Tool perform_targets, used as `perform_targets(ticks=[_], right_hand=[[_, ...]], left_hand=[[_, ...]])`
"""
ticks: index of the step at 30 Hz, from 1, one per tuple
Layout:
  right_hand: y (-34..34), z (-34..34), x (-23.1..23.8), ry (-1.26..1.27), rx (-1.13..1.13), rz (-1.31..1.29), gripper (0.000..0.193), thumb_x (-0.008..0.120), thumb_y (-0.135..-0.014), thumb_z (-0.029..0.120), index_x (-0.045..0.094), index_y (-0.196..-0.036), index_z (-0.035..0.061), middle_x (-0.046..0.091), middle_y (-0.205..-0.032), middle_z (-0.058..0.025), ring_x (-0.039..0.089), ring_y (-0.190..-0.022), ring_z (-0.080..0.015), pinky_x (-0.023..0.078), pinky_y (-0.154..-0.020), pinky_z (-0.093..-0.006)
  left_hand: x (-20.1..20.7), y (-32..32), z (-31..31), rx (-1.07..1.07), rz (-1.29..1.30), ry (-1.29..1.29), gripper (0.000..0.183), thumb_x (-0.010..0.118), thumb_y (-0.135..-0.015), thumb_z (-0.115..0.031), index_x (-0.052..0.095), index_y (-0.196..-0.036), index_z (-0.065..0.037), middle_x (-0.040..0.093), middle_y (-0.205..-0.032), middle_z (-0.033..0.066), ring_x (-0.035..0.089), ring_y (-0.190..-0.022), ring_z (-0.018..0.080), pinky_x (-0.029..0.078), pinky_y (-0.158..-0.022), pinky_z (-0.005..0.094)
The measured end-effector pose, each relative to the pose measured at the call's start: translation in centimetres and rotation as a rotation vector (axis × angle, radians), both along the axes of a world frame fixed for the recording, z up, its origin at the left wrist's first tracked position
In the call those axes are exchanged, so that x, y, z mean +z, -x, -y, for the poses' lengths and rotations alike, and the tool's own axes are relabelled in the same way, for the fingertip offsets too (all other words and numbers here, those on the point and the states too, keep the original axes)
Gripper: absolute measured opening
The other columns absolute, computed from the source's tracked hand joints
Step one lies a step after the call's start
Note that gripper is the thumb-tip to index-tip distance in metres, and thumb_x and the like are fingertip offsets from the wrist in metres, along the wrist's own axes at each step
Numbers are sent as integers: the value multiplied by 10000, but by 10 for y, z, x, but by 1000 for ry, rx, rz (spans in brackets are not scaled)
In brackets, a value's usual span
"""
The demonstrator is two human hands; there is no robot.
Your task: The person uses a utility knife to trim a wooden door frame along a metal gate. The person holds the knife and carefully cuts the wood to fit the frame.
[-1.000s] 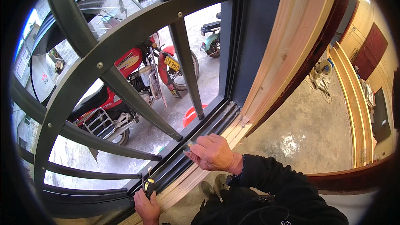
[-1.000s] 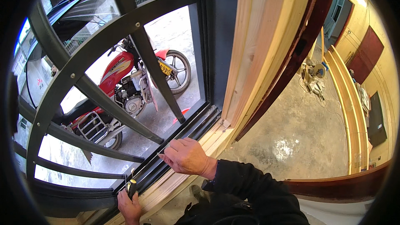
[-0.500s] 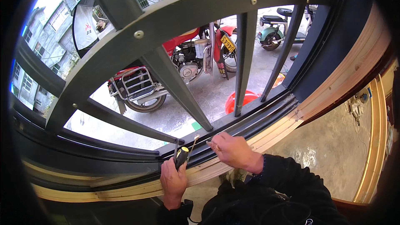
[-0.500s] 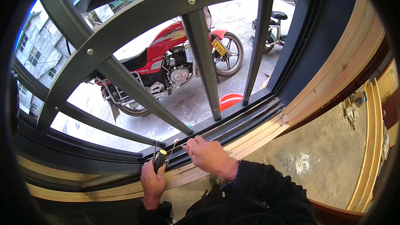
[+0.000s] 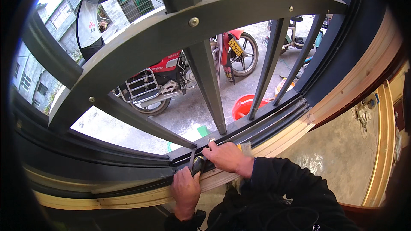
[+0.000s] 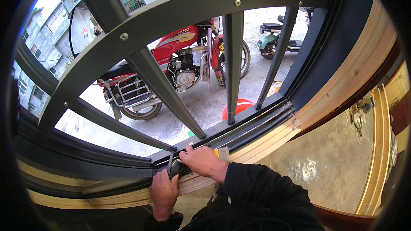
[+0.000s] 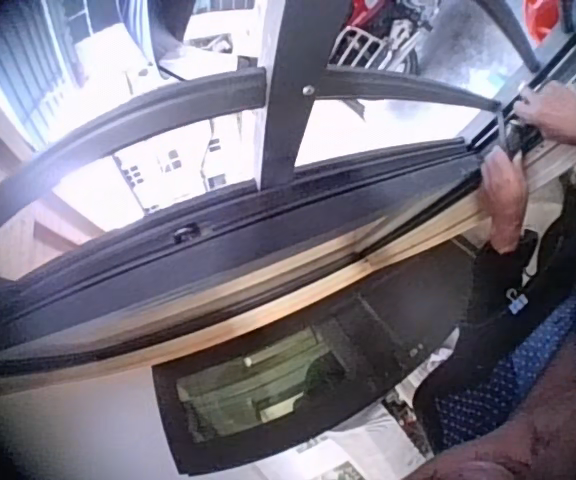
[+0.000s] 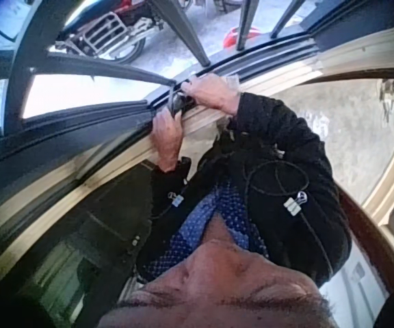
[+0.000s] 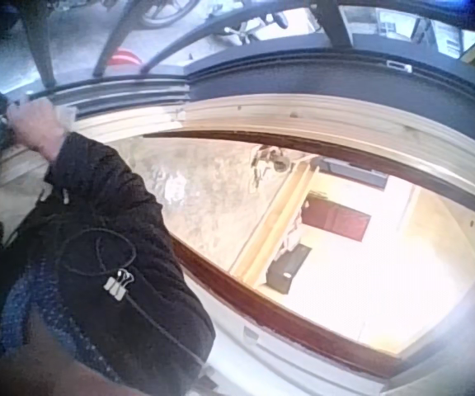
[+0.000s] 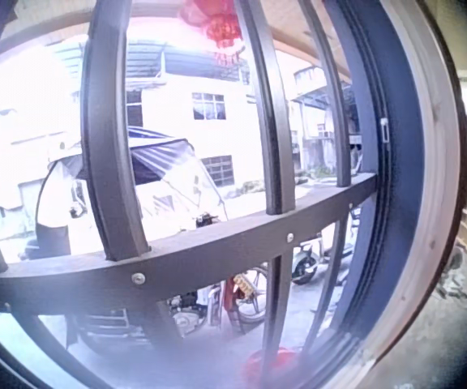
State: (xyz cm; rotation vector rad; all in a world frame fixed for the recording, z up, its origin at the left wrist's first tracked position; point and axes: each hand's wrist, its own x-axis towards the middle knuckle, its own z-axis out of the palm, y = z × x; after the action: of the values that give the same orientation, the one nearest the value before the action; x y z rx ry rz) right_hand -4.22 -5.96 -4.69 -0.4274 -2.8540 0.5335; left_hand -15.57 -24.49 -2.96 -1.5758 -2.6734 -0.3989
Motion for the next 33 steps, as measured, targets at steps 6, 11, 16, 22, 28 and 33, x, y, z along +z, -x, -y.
perform_targets(ticks=[6,11,16,22,28,33], right_hand=[[-4,-19,-4,-158,144,-31,105,596,-934,179,589,-998,96,611,-939,-118,725,-679,-274,568,-553,-411],[-12,-32,0,-183,190,-31,95,595,-929,189,581,-974,106,593,-940,-100,716,-673,-257,565,-564,-398],[-27,-32,10,-154,202,-102,105,599,-931,208,566,-982,122,571,-931,-86,712,-689,-246,561,-570,-395],[-48,-23,21,-142,127,-205,104,631,-897,182,565,-946,119,550,-886,-73,688,-658,-240,546,-532,-389],[-59,-4,13,-143,89,-167,94,623,-882,164,567,-947,125,544,-870,-79,681,-623,-250,533,-501,-401],[-55,27,-4,-54,141,-183,128,640,-873,181,556,-940,110,540,-886,-93,671,-616,-260,520,-497,-402]], left_hand=[[3,-1,0,26,-31,11,359,732,-926,-368,595,-1049,-60,592,-929,144,634,-885,361,519,-698,492],[5,-1,2,62,-59,47,355,719,-935,-393,593,-1034,-77,582,-953,136,639,-866,360,527,-676,488],[2,1,8,71,-89,0,302,700,-953,-356,593,-1023,-82,582,-955,134,637,-842,360,530,-662,488],[-10,6,14,27,-79,-145,133,637,-987,-200,613,-964,-71,586,-889,141,630,-799,375,506,-638,496],[-24,8,14,37,-164,-209,91,605,-996,-131,609,-937,-61,579,-834,145,622,-769,378,499,-631,488],[-33,8,14,43,-202,-317,60,607,-988,-92,640,-986,-42,617,-870,150,622,-767,383,498,-637,489]])
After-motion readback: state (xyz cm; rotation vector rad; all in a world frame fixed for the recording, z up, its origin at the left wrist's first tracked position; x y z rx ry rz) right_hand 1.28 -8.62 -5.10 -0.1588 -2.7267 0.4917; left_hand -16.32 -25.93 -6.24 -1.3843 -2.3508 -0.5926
